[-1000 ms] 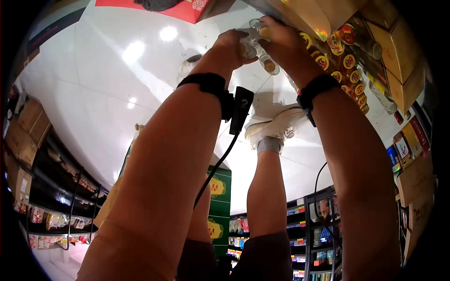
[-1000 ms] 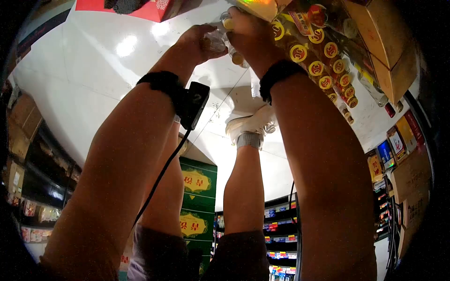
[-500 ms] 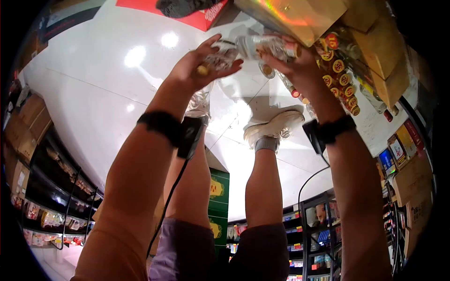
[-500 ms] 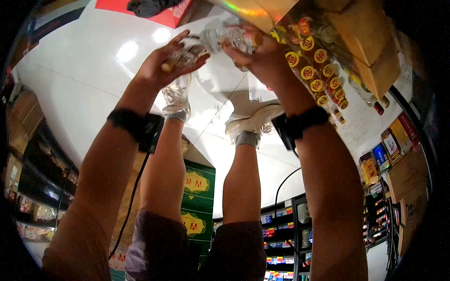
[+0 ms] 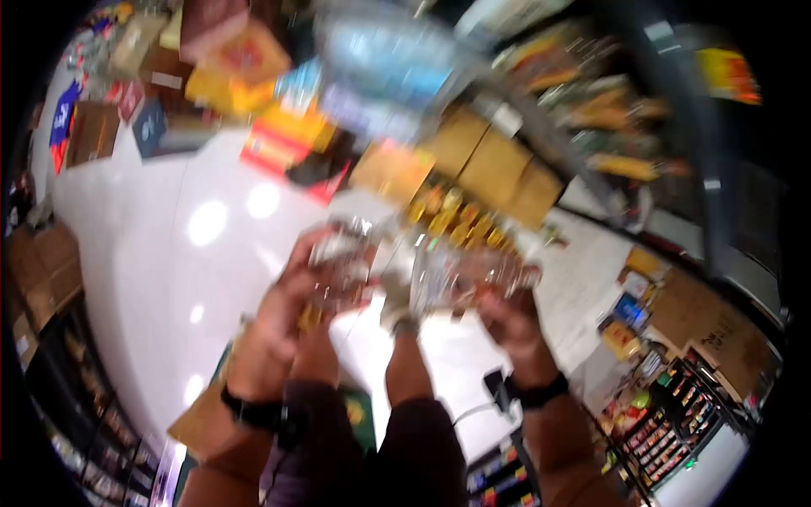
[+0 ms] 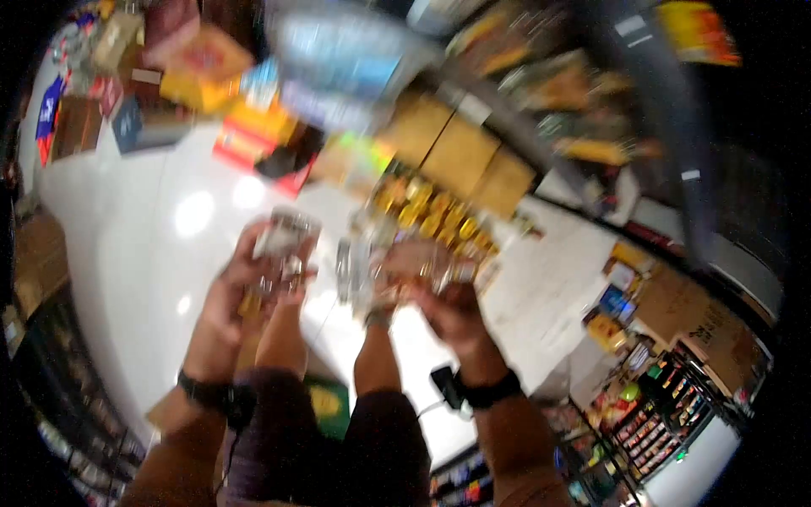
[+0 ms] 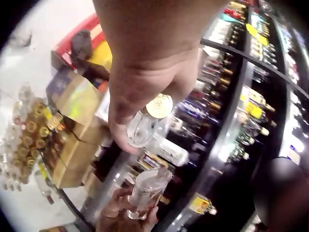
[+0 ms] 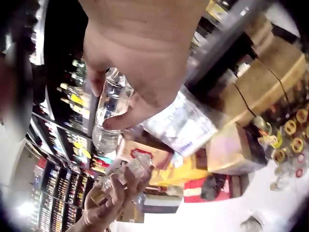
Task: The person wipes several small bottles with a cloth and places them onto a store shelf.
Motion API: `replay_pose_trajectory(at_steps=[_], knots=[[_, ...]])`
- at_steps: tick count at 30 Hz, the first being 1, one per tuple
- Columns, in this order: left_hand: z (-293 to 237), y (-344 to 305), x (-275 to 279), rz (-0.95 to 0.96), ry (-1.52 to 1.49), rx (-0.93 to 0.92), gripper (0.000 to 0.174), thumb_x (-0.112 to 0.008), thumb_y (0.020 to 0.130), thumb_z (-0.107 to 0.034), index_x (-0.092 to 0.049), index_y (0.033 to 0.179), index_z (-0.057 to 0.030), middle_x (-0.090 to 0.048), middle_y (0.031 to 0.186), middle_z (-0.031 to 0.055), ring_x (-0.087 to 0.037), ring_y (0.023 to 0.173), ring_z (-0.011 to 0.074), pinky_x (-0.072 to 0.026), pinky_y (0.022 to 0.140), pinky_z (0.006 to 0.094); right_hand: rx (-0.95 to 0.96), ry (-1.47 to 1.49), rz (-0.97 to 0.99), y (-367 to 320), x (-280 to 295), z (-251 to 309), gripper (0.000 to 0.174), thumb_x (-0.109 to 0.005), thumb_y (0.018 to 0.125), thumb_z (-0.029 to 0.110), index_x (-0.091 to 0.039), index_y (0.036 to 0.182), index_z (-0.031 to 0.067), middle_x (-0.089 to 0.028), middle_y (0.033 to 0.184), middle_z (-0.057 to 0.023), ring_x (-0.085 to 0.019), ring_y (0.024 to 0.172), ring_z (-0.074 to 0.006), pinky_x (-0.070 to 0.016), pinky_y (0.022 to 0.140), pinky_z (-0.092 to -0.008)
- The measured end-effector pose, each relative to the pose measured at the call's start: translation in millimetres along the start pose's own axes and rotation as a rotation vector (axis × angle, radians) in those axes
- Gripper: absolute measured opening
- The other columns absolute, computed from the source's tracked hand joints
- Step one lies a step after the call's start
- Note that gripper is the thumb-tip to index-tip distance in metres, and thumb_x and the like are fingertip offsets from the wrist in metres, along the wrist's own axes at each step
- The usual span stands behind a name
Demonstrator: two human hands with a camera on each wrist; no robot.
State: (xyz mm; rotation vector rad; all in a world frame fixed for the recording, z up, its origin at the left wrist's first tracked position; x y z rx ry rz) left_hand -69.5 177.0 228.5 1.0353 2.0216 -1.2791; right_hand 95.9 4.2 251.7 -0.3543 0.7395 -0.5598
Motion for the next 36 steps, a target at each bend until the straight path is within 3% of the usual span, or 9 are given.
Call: replay_pose_trajectory(at_steps=[4,6,15,22,28,30,32,34,36], knots=[[-23.4,-14.1,-75.1,-0.091,-0.268,0.105,0.049,-0.044,0.092,-0.004,-0.034,0.137,-0.0202,-0.046,0.133,0.024,-0.057,0.109,0.0432,-0.0554,0.085,0.0478,0.295,-0.206,-0.164,-39.6,-38.3,111.6,0.049,-0.06,0.083,-0.005,-0.045,0.129,0.004,-0.048,0.129,-0.0123,-0.049,0.12,-0.0236,-0.0466,0.098,-0.039],[-39.7,-20.9,-109.4,-0.072,-0.252,0.086,0.048,-0.045,0.092,-0.004,-0.036,0.136,-0.0205,-0.046,0.133,0.0231,-0.056,0.11,0.0427,-0.0553,0.085,0.0479,0.691,-0.773,-0.183,-54.7,-61.6,182.0,0.047,-0.059,0.084,-0.005,-0.043,0.128,0.004,-0.046,0.13,-0.013,-0.051,0.118,-0.0225,-0.0491,0.096,-0.0372],[-25.3,-44.5,-173.3,-0.104,-0.386,0.002,0.048,-0.049,0.087,-0.007,-0.039,0.132,-0.0213,-0.049,0.127,0.0218,-0.054,0.111,0.0463,-0.0546,0.087,0.0497,0.915,-0.967,-0.328,39.3,-132.5,353.8,0.039,-0.071,0.083,0.01,-0.051,0.116,0.0041,-0.062,0.105,-0.0076,-0.062,0.088,-0.0136,-0.0523,0.072,-0.0261],[4.8,-56.0,-163.2,-0.205,-0.576,0.136,0.048,-0.046,0.09,0.0,-0.037,0.134,-0.017,-0.049,0.127,0.0244,-0.056,0.108,0.0455,-0.0526,0.09,0.0501,0.637,-0.951,-0.566,143.4,-87.8,371.8,0.038,-0.072,0.08,0.008,-0.057,0.114,0.0029,-0.065,0.096,-0.0074,-0.061,0.079,-0.0138,-0.0498,0.061,-0.0281],[-15.2,-54.8,-129.7,-0.292,-0.491,0.117,0.046,-0.043,0.089,-0.001,-0.037,0.133,-0.015,-0.051,0.124,0.0249,-0.058,0.104,0.0466,-0.054,0.087,0.0512,0.649,-1.161,-0.52,194.6,-58.0,411.1,0.052,-0.071,0.08,0.01,-0.049,0.127,0.0018,-0.061,0.115,-0.015,-0.061,0.097,-0.0238,-0.0505,0.078,-0.0333],[-26.2,-48.7,-125.1,-0.29,-0.445,0.107,0.045,-0.04,0.087,0.001,-0.039,0.129,-0.016,-0.048,0.124,0.0268,-0.055,0.107,0.0492,-0.0531,0.089,0.0524,0.59,-1.171,-0.523,197.5,-66.7,410.7,0.056,-0.065,0.087,0.011,-0.04,0.137,0.0091,-0.058,0.12,-0.0058,-0.059,0.104,-0.0162,-0.0511,0.078,-0.0298],[-41.8,-40.2,-132.6,-0.309,-0.395,0.124,0.049,-0.039,0.087,0.001,-0.037,0.133,-0.0158,-0.048,0.126,0.027,-0.054,0.109,0.0499,-0.0513,0.091,0.0542,0.633,-1.238,-0.533,197.6,-68.6,403.6,0.06,-0.066,0.086,0.013,-0.037,0.139,0.0085,-0.055,0.124,-0.0094,-0.056,0.109,-0.02,-0.0483,0.089,-0.033],[-59.5,-27.5,-150.9,-0.208,-0.432,0.104,0.055,-0.039,0.087,0.002,-0.033,0.139,-0.016,-0.047,0.128,0.0265,-0.054,0.111,0.0495,-0.0495,0.094,0.0552,1.139,-1.587,-0.815,147.5,-117.4,382.4,0.06,-0.062,0.086,0.009,-0.036,0.14,0.0069,-0.049,0.132,-0.014,-0.05,0.12,-0.026,-0.0413,0.1,-0.0375],[-78.2,-13.4,-167.4,-0.17,-0.434,0.116,0.061,-0.039,0.087,0.002,-0.028,0.143,-0.0173,-0.047,0.13,0.0247,-0.054,0.112,0.0475,-0.0484,0.095,0.0556,1.091,-1.466,-0.103,102.3,-170.7,331.9,0.062,-0.056,0.083,0.002,-0.035,0.141,0.0069,-0.04,0.14,-0.0181,-0.042,0.129,-0.0314,-0.0337,0.107,-0.0411]])
Point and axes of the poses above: each hand's wrist, its own y-axis towards the middle knuckle, its own x-axis out of the back of the hand, z = x × y, the point moved 6 cm from there along y, towards the middle knuckle
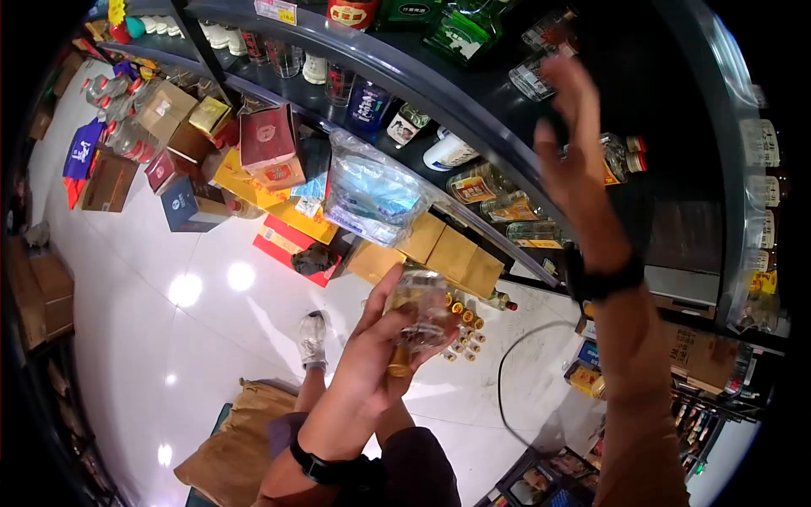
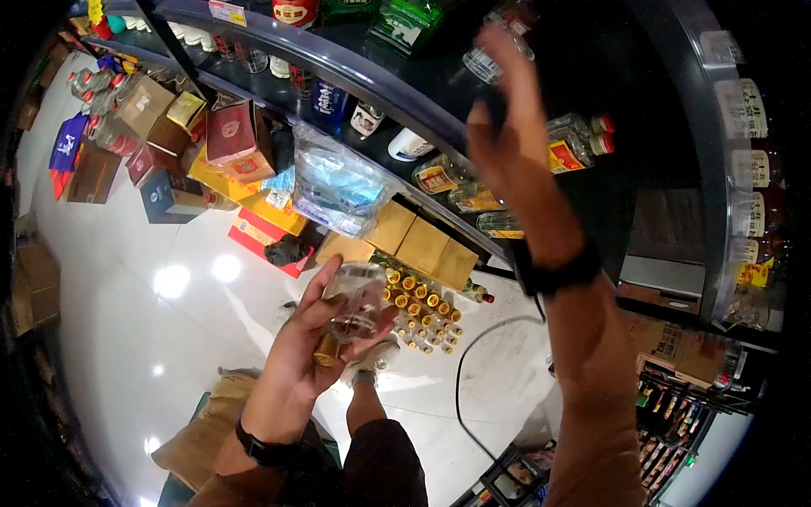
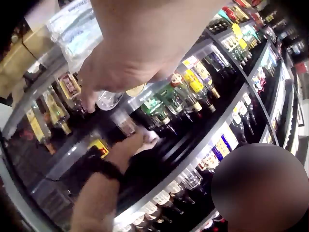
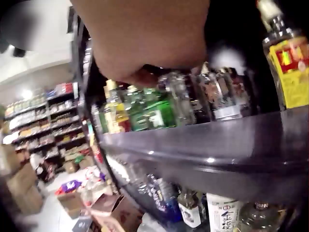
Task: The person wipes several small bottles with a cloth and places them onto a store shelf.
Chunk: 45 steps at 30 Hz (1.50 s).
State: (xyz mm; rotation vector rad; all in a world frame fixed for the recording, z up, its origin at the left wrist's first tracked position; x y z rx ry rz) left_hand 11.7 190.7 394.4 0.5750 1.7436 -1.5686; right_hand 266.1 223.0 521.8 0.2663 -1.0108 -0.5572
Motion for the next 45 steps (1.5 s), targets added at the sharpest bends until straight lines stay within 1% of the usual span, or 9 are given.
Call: replay_pose_trajectory(at_steps=[5,11,16,18,20,23,34,38,45], knots=[[-23.6,20.7,-58.1,0.18,0.075,0.096,0.064,-0.047,0.088,-0.001,-0.022,0.146,-0.0148,-0.053,0.124,0.0199,-0.059,0.107,0.0369,-0.0544,0.086,0.046,0.211,-0.067,0.738,-86.8,-31.0,85.0,0.076,-0.063,0.072,-0.004,-0.035,0.142,0.0057,-0.038,0.144,-0.0157,-0.036,0.134,-0.0334,-0.0325,0.11,-0.0474],[-26.6,35.0,-107.9,0.305,0.208,0.205,0.028,-0.048,0.087,-0.014,-0.053,0.114,-0.0119,-0.06,0.103,0.0033,-0.061,0.086,0.0183,-0.0505,0.073,0.0318,0.176,-0.22,0.447,-74.9,-13.7,62.3,0.06,-0.063,0.079,0.001,-0.046,0.136,0.0083,-0.045,0.138,-0.0133,-0.044,0.128,-0.0316,-0.0377,0.107,-0.0458],[-32.5,57.4,-153.2,0.46,0.242,0.07,0.036,-0.041,0.093,-0.029,-0.053,0.118,-0.0071,-0.062,0.107,0.0105,-0.059,0.102,0.0251,-0.0449,0.092,0.0373,0.08,-0.043,0.386,-49.3,3.3,31.7,0.05,-0.064,0.081,0.0,-0.049,0.129,0.0071,-0.049,0.134,-0.0126,-0.052,0.121,-0.0274,-0.0429,0.104,-0.0374],[-35.1,68.4,-156.7,0.455,0.308,0.093,0.047,-0.043,0.094,-0.037,-0.043,0.131,-0.0075,-0.058,0.114,0.0068,-0.054,0.105,0.0188,-0.0418,0.093,0.0311,-0.41,0.66,0.007,-44.5,13.0,-19.2,0.047,-0.066,0.085,0.003,-0.047,0.128,0.0063,-0.054,0.127,-0.0105,-0.056,0.113,-0.0203,-0.044,0.1,-0.031],[-33.0,69.6,-156.9,0.461,0.33,0.104,0.058,-0.045,0.093,-0.04,-0.034,0.141,-0.0078,-0.053,0.119,0.0026,-0.05,0.107,0.0128,-0.0393,0.093,0.0257,-0.419,0.59,-0.068,-25.8,21.2,-45.7,0.047,-0.068,0.086,0.008,-0.045,0.127,0.0053,-0.059,0.118,-0.0074,-0.057,0.107,-0.0156,-0.0437,0.096,-0.0282],[-27.5,54.2,-136.4,0.272,0.391,-0.016,0.05,-0.046,0.093,-0.026,-0.037,0.136,-0.0029,-0.057,0.123,0.0185,-0.055,0.113,0.0287,-0.0423,0.101,0.0342,-0.448,0.546,-0.105,-14.8,20.2,-86.3,0.048,-0.07,0.085,0.009,-0.047,0.126,0.0047,-0.061,0.113,-0.0069,-0.057,0.104,-0.0148,-0.0435,0.093,-0.027],[44.0,36.6,57.5,0.123,0.194,0.269,0.057,-0.04,0.084,-0.009,-0.033,0.14,-0.0011,-0.046,0.138,0.0209,-0.05,0.123,0.0303,-0.0373,0.105,0.0373,-0.304,0.287,-0.24,2.2,15.9,-133.5,0.051,-0.074,0.08,0.008,-0.048,0.124,0.0032,-0.056,0.115,-0.0152,-0.058,0.103,-0.0211,-0.0479,0.089,-0.0326],[66.3,26.0,104.5,0.099,0.307,0.33,0.059,-0.04,0.086,-0.015,-0.032,0.142,-0.0026,-0.049,0.137,0.0133,-0.049,0.123,0.0253,-0.0341,0.105,0.0373,-0.11,-0.566,-0.271,5.8,24.4,-121.3,0.055,-0.076,0.08,0.028,-0.051,0.124,0.0062,-0.05,0.12,-0.02,-0.057,0.104,-0.0299,-0.0482,0.087,-0.036],[114.0,-17.6,207.2,0.011,0.444,0.46,0.051,-0.049,0.095,-0.032,-0.043,0.136,-0.0033,-0.055,0.128,0.0145,-0.053,0.116,0.0237,-0.0381,0.101,0.0357,-0.107,-0.001,-0.085,32.1,22.9,-125.7,0.07,-0.069,0.083,0.007,-0.021,0.133,-0.0015,-0.043,0.121,-0.0249,-0.048,0.108,-0.0333,-0.0426,0.092,-0.0449]])
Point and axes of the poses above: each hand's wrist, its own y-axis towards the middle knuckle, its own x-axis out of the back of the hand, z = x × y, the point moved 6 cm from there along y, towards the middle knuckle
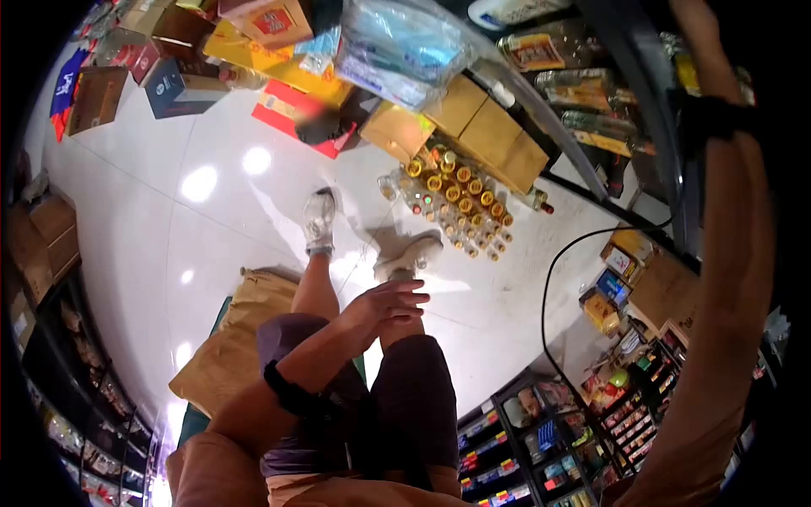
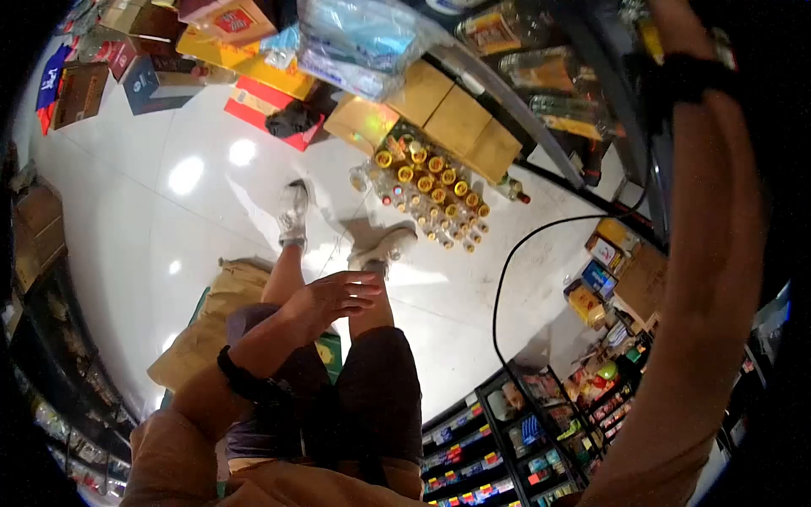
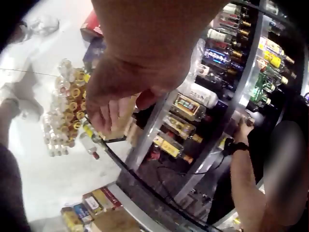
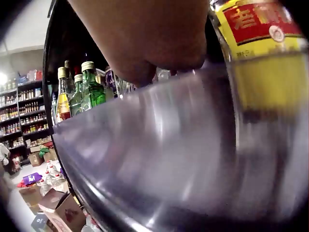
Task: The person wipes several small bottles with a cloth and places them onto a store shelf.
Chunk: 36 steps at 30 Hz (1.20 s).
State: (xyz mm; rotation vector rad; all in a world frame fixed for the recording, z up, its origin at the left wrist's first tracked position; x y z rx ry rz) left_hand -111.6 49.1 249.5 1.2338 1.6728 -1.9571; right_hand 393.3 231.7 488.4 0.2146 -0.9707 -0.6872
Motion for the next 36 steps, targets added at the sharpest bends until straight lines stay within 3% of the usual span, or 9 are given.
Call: replay_pose_trajectory(at_steps=[1,2,7,12,17,20,25,32,36], knots=[[9.4,-1.0,11.1,-0.055,0.044,0.043,0.047,-0.05,0.095,-0.029,-0.045,0.134,-0.005,-0.057,0.125,0.0133,-0.055,0.113,0.0227,-0.0402,0.099,0.0339,-0.203,0.012,0.092,4.4,-5.1,-4.8,0.08,-0.064,0.089,0.009,-0.007,0.145,0.0038,-0.032,0.135,-0.025,-0.04,0.122,-0.0361,-0.0392,0.098,-0.047],[19.1,-1.7,21.1,-0.06,-0.011,0.047,0.045,-0.049,0.094,-0.026,-0.046,0.134,-0.0051,-0.057,0.124,0.0135,-0.055,0.112,0.0225,-0.0412,0.097,0.0336,-0.033,-0.079,-0.043,-2.6,-10.4,7.1,0.058,-0.066,0.088,0.018,-0.03,0.129,0.0011,-0.05,0.113,-0.0193,-0.053,0.1,-0.0287,-0.0451,0.081,-0.0403],[56.5,27.5,95.5,-0.096,0.054,-0.044,0.04,-0.045,0.096,-0.024,-0.048,0.131,-0.0033,-0.06,0.12,0.0148,-0.059,0.105,0.0224,-0.045,0.091,0.0328,0.211,-0.196,-0.217,-55.6,-3.5,69.6,0.041,-0.063,0.088,0.012,-0.041,0.121,0.0024,-0.054,0.104,-0.0138,-0.055,0.09,-0.0224,-0.046,0.075,-0.0347],[46.6,61.8,143.1,-0.482,0.33,0.018,0.033,-0.046,0.09,-0.015,-0.054,0.121,-0.0086,-0.067,0.103,0.0087,-0.064,0.084,0.0167,-0.0488,0.07,0.0298,0.254,-0.092,-0.096,-175.3,-8.2,100.4,0.025,-0.06,0.089,0.007,-0.051,0.113,0.0038,-0.059,0.095,-0.0082,-0.057,0.08,-0.016,-0.0469,0.069,-0.0291],[6.9,111.8,227.0,-0.785,1.274,-0.117,0.05,-0.061,0.08,-0.018,-0.046,0.126,-0.01,-0.065,0.103,0.0217,-0.062,0.09,0.0406,-0.0494,0.082,0.0477,-0.264,0.051,0.181,-365.2,-95.4,43.8,0.016,-0.057,0.09,0.001,-0.062,0.105,0.0051,-0.064,0.086,-0.0027,-0.059,0.071,-0.0097,-0.0479,0.063,-0.0235],[-35.6,149.4,224.3,-0.69,1.618,-0.259,0.068,-0.069,0.076,-0.016,-0.037,0.136,-0.0182,-0.06,0.112,0.0219,-0.06,0.098,0.0404,-0.049,0.085,0.0478,-0.883,0.082,0.28,-489.3,-156.2,3.2,0.014,-0.059,0.091,0.006,-0.061,0.105,0.0035,-0.062,0.087,-0.0002,-0.056,0.076,-0.0072,-0.0461,0.069,-0.0226],[-63.1,239.3,230.5,-0.48,1.898,-0.306,0.084,-0.078,0.069,-0.014,-0.034,0.14,-0.0161,-0.047,0.129,0.0235,-0.047,0.118,0.0415,-0.0426,0.099,0.0469,-1.215,0.244,0.33,-636.9,-251.3,-11.8,0.016,-0.06,0.08,0.003,-0.058,0.095,0.0053,-0.062,0.081,-0.0125,-0.063,0.072,-0.0243,-0.0503,0.067,-0.0339],[-55.4,301.6,235.6,-0.535,1.805,-0.627,0.089,-0.08,0.067,-0.019,-0.031,0.142,-0.0196,-0.039,0.134,0.0207,-0.051,0.116,0.0403,-0.047,0.096,0.0432,-1.027,-0.097,0.169,-682.5,-295.6,-84.1,0.033,-0.066,0.072,0.004,-0.055,0.103,0.004,-0.059,0.094,-0.0188,-0.059,0.09,-0.036,-0.0484,0.077,-0.0436],[-47.3,299.8,226.8,-0.41,1.71,-0.406,0.091,-0.078,0.069,-0.012,-0.027,0.144,-0.0212,-0.039,0.136,0.0201,-0.048,0.121,0.0396,-0.0437,0.1,0.0433,-0.944,-0.03,0.094,-671.5,-293.8,-119.1,0.033,-0.063,0.071,-0.002,-0.058,0.103,0.0019,-0.061,0.095,-0.0199,-0.061,0.089,-0.0369,-0.0491,0.078,-0.0444]])
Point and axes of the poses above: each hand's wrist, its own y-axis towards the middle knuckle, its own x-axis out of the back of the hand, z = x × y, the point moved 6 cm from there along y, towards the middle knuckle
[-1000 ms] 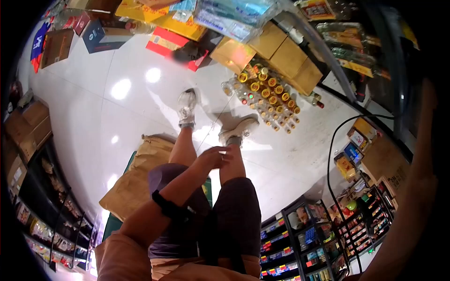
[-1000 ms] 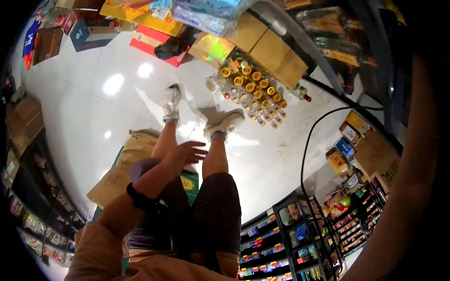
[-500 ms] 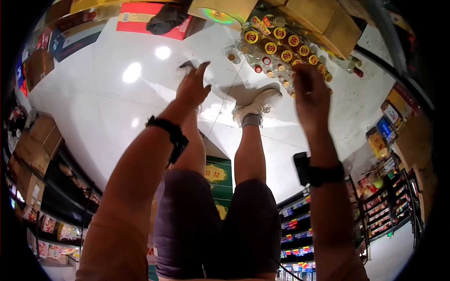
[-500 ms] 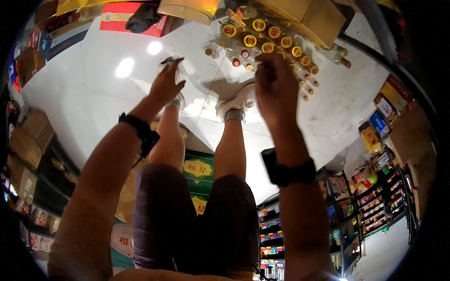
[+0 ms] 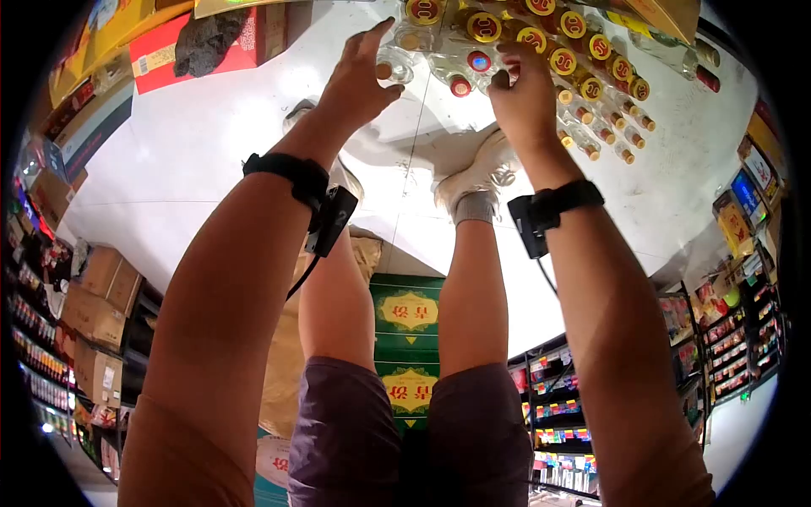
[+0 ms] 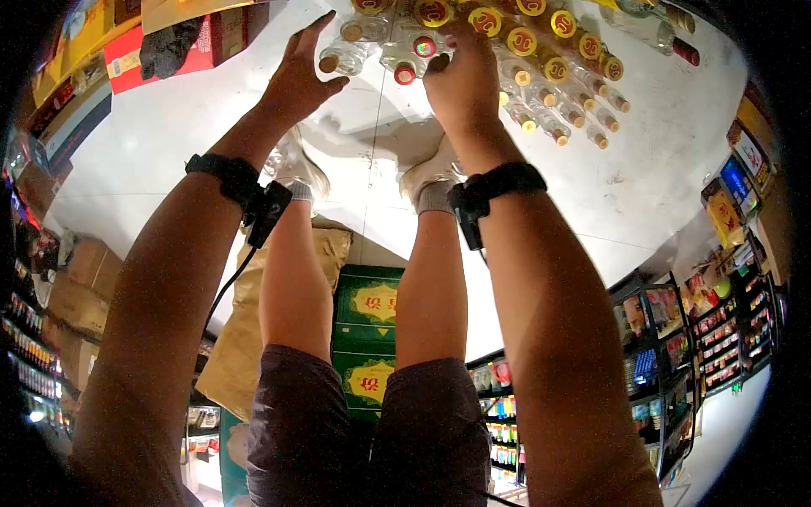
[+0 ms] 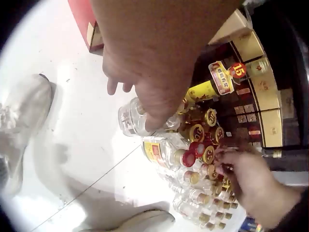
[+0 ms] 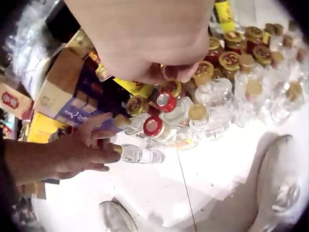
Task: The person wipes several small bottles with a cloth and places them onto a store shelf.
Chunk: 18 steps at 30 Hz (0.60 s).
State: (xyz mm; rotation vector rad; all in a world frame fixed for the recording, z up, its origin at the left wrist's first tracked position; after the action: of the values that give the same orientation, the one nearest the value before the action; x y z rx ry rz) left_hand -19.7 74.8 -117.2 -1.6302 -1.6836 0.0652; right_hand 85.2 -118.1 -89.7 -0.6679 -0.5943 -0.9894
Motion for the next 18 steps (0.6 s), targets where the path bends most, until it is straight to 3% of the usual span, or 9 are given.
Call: replay_pose_trajectory(at_steps=[1,3,4,7,9,11,13,16,18], knots=[[11.8,0.7,-5.1,0.005,0.008,0.001,0.091,-0.078,0.069,-0.012,-0.027,0.144,-0.0212,-0.039,0.136,0.0201,-0.048,0.121,0.0396,-0.0437,0.1,0.0433,0.086,-0.068,0.008,5.2,-1.1,5.3,0.037,-0.063,0.074,-0.003,-0.059,0.109,0.0062,-0.063,0.096,-0.0126,-0.062,0.084,-0.0264,-0.0511,0.075,-0.0339],[25.8,6.1,-7.9,-0.045,0.053,-0.088,0.089,-0.079,0.072,-0.015,-0.027,0.143,-0.0189,-0.043,0.134,0.0211,-0.046,0.124,0.0356,-0.0462,0.099,0.042,0.216,-0.006,0.059,11.6,-10.1,20.1,0.037,-0.063,0.075,-0.002,-0.06,0.11,0.0075,-0.063,0.098,-0.0133,-0.062,0.087,-0.0274,-0.0511,0.078,-0.0348],[36.5,6.0,-8.2,-0.005,0.044,0.025,0.084,-0.079,0.073,-0.013,-0.03,0.141,-0.0171,-0.046,0.132,0.02,-0.05,0.121,0.035,-0.0471,0.099,0.0403,0.274,-0.051,0.112,12.4,-12.6,32.9,0.036,-0.065,0.076,0.004,-0.06,0.111,0.0079,-0.063,0.101,-0.0141,-0.062,0.093,-0.0303,-0.0504,0.081,-0.0372],[49.3,9.4,-9.7,0.016,0.185,-0.034,0.078,-0.079,0.073,-0.015,-0.034,0.137,-0.0135,-0.048,0.131,0.018,-0.053,0.118,0.036,-0.0477,0.098,0.0411,0.108,-0.312,0.419,27.2,-42.6,40.4,0.037,-0.064,0.079,0.019,-0.059,0.114,0.0059,-0.062,0.107,-0.0183,-0.06,0.102,-0.0342,-0.0499,0.084,-0.0418],[47.3,13.4,-12.3,0.012,0.195,-0.052,0.07,-0.079,0.073,-0.016,-0.041,0.132,-0.0099,-0.05,0.129,0.0162,-0.053,0.117,0.0352,-0.0478,0.097,0.0413,0.102,-0.463,0.577,33.4,-61.0,44.3,0.033,-0.062,0.08,0.02,-0.06,0.108,0.0036,-0.066,0.097,-0.0189,-0.064,0.091,-0.0365,-0.052,0.078,-0.0436],[40.1,21.2,-24.2,0.036,0.247,-0.16,0.064,-0.078,0.074,-0.017,-0.045,0.129,-0.0076,-0.051,0.128,0.0163,-0.054,0.115,0.0343,-0.0472,0.097,0.0406,0.312,-0.356,0.448,37.1,-69.4,60.5,0.028,-0.063,0.078,0.017,-0.063,0.102,0.0025,-0.068,0.088,-0.0192,-0.066,0.082,-0.0355,-0.0542,0.071,-0.0432],[51.7,28.0,-39.3,0.04,0.225,-0.303,0.06,-0.076,0.076,-0.019,-0.048,0.127,-0.0062,-0.05,0.128,0.0165,-0.053,0.115,0.0324,-0.0464,0.097,0.0384,0.295,-0.592,0.353,43.4,-96.6,52.9,0.023,-0.064,0.076,0.014,-0.064,0.096,0.0027,-0.068,0.086,-0.02,-0.068,0.077,-0.0333,-0.0551,0.064,-0.0426],[45.2,27.4,-49.5,-0.022,0.205,-0.402,0.051,-0.074,0.073,-0.015,-0.055,0.119,-0.0032,-0.058,0.118,0.0164,-0.058,0.107,0.0351,-0.0485,0.09,0.0396,0.269,-0.441,0.297,40.1,-104.2,53.3,0.019,-0.064,0.075,0.012,-0.063,0.092,0.0034,-0.068,0.085,-0.0191,-0.068,0.077,-0.0331,-0.0555,0.063,-0.0428],[51.5,22.6,-45.4,0.089,0.002,-0.02,0.052,-0.073,0.073,-0.015,-0.055,0.121,-0.0034,-0.06,0.119,0.0171,-0.058,0.109,0.0333,-0.0471,0.093,0.0384,0.288,-0.432,0.324,30.6,-105.0,58.4,0.02,-0.065,0.074,0.01,-0.06,0.092,0.0027,-0.066,0.09,-0.0191,-0.067,0.082,-0.0339,-0.0556,0.065,-0.0418]])
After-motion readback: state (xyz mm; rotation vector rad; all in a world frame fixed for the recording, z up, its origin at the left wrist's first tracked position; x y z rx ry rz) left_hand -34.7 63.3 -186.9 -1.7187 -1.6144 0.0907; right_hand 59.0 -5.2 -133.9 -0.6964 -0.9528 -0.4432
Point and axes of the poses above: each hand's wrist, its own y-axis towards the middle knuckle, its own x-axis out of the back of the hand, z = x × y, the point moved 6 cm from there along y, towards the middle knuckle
